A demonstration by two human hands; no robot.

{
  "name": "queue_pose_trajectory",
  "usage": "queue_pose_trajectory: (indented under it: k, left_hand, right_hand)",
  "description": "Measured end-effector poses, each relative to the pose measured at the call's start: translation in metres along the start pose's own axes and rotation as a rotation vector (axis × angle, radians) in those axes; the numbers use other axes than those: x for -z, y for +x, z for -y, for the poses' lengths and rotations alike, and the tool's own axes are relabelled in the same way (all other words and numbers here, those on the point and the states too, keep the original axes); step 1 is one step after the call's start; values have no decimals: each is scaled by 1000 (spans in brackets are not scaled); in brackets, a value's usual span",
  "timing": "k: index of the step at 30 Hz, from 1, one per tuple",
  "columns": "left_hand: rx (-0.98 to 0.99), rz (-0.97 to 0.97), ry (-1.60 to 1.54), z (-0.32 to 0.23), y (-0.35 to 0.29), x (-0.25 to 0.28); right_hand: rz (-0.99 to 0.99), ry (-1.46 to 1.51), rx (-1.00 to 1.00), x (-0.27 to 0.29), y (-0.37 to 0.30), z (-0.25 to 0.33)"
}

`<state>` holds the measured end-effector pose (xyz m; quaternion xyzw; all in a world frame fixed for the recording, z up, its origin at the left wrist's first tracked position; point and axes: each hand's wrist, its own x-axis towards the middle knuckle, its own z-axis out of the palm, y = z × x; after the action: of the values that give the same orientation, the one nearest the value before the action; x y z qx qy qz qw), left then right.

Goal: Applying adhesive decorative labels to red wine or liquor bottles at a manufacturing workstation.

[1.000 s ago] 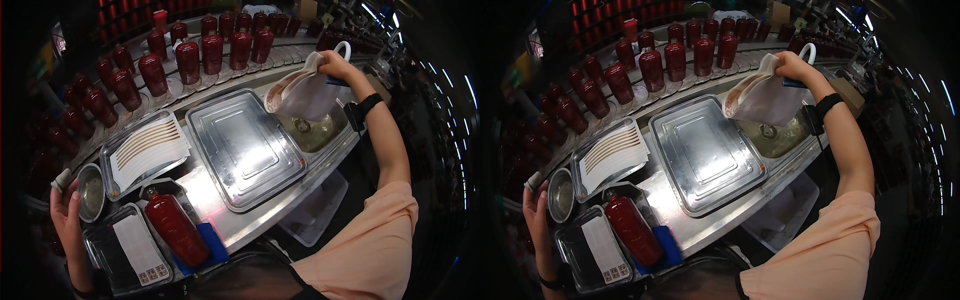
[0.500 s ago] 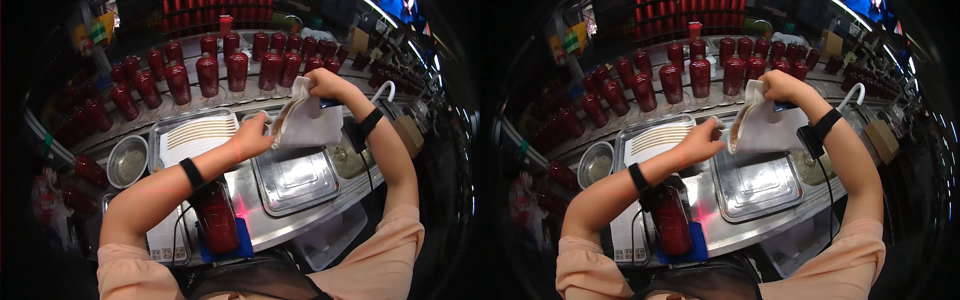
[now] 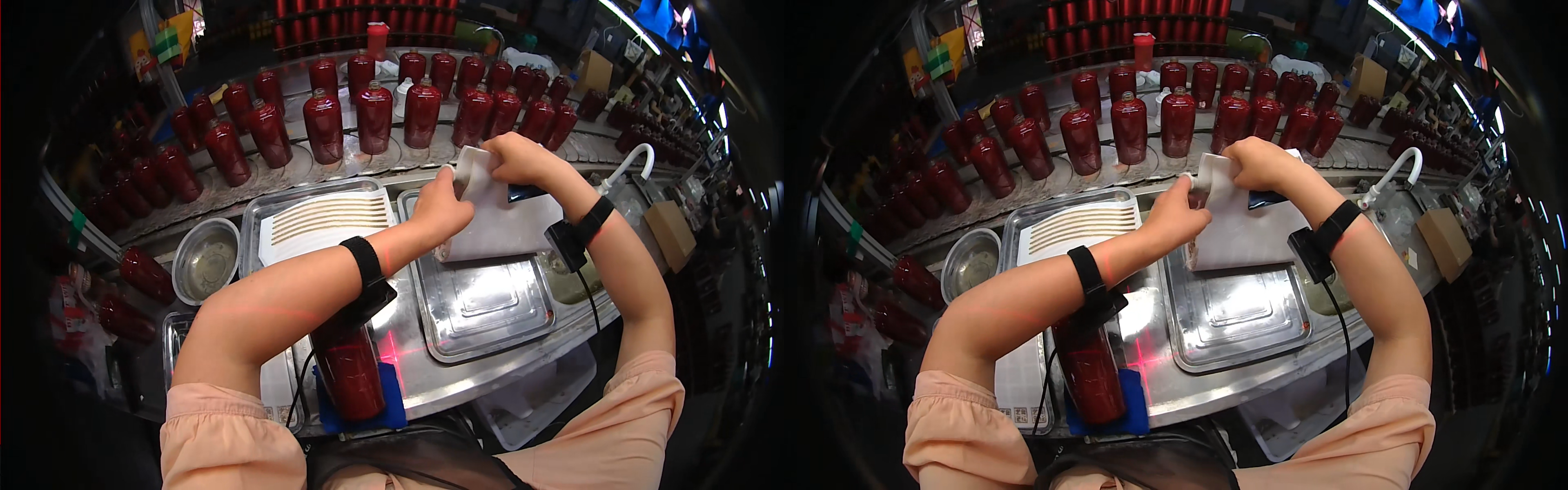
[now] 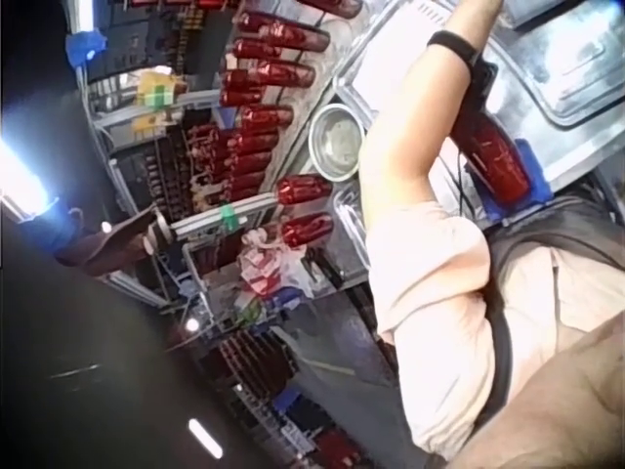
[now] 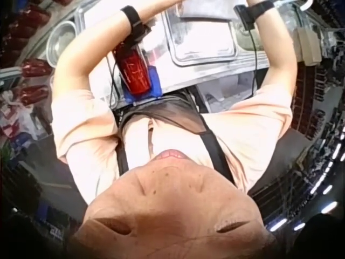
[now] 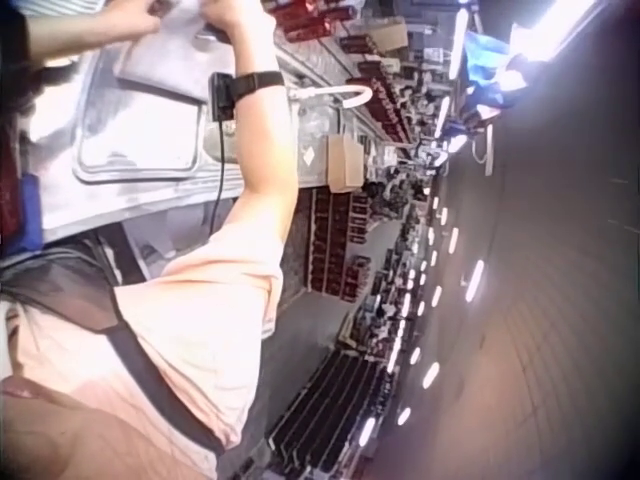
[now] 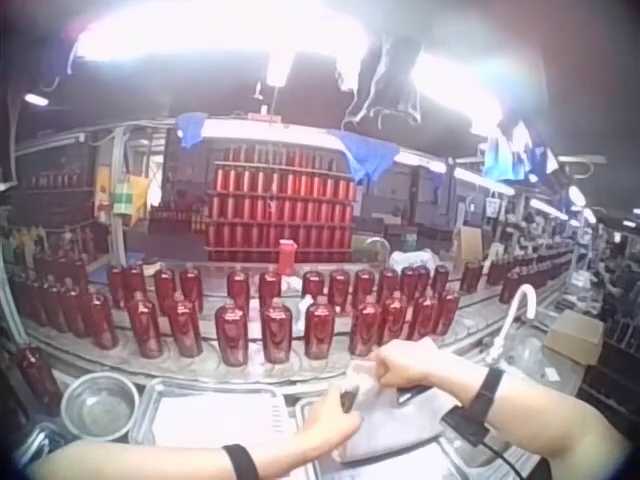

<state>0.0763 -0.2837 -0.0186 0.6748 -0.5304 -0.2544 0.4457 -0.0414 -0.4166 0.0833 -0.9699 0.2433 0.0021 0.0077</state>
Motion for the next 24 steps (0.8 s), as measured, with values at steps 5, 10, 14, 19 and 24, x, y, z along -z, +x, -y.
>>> queue_pose_trajectory:
  k: [5, 10, 14, 19, 24]
  left_hand:
    - [-131, -173, -155, -9, 13, -8]
    - [-80, -310, -76, -1, 26, -18]
    - [-127, -232, -130, 5, 22, -18]
    - [-187, -235, -108, -3, 3, -25]
    - [-256, -125, 8, -8, -28, -36]
  right_hand:
    - [-9, -33, 38, -6, -1, 6]
    - [17, -15, 33, -15, 1, 5]
    - [-36, 129, 104, -19, -14, 1]
    - [-120, 129, 162, -19, -49, -1]
    - [-175, 42, 152, -30, -103, -11]
